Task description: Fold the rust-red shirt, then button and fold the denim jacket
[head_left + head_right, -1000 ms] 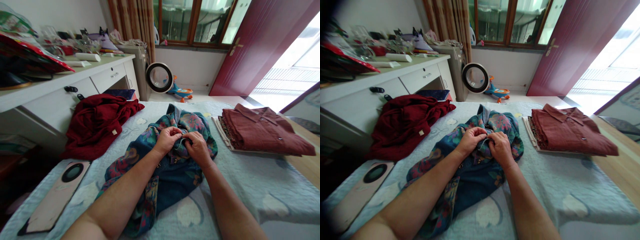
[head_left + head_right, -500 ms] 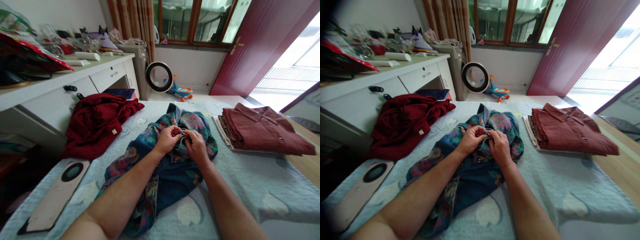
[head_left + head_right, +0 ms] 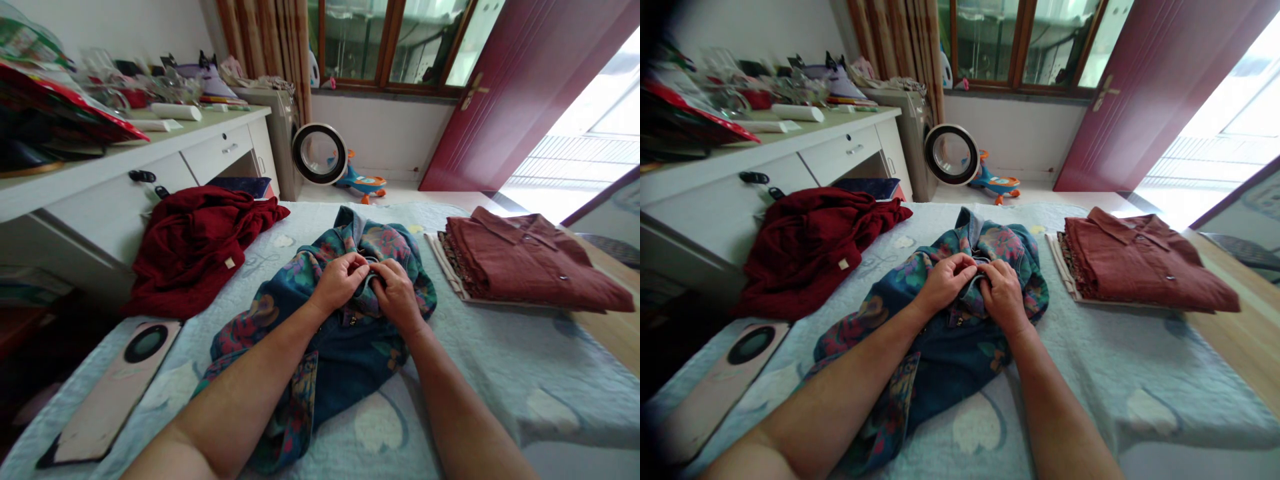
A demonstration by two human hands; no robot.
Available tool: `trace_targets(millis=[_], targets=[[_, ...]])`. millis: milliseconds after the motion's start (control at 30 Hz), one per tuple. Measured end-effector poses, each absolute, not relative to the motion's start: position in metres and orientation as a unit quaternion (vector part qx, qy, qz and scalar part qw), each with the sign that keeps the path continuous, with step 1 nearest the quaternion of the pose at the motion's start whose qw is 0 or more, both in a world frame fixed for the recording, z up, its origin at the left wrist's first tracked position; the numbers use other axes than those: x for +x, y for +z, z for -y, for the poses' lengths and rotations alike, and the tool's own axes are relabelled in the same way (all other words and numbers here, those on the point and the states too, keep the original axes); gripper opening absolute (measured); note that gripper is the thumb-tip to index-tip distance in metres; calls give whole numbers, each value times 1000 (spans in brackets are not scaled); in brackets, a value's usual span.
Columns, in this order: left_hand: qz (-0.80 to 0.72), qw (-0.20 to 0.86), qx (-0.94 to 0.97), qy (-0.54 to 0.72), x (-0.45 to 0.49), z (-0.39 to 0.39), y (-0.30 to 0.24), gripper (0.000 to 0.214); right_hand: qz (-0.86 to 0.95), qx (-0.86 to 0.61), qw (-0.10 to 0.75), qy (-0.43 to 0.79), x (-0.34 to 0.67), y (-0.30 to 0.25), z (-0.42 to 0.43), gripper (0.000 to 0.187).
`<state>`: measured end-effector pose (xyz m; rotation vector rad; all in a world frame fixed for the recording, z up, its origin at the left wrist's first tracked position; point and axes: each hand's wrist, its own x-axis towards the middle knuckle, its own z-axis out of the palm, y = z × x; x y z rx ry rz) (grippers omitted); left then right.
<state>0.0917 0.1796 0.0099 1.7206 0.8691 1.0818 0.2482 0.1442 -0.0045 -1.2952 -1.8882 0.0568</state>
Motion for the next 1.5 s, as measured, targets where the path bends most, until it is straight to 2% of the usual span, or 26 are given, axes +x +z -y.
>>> trace_targets(millis=[200,433,767,1033,1267,1500], targets=[[-332,403,759,388,89,-178,14,41,746,-524,407,64,254,-1,-145,24],[-347,386,769,373,88,-184,10,15,762,-507,387,113,259,3,-146,23],[-435,309,752,387,91,-175,15,10,781,-484,357,169,261,6,-147,15],[-435,309,749,394,91,-175,14,10,772,-474,369,209,265,4,-150,16],[-378,365,765,373,88,-181,10,7,756,-492,374,214,265,2,-149,13],[-353,375,795,321,84,-184,11,24,742,-508,360,247,265,-3,-149,10]])
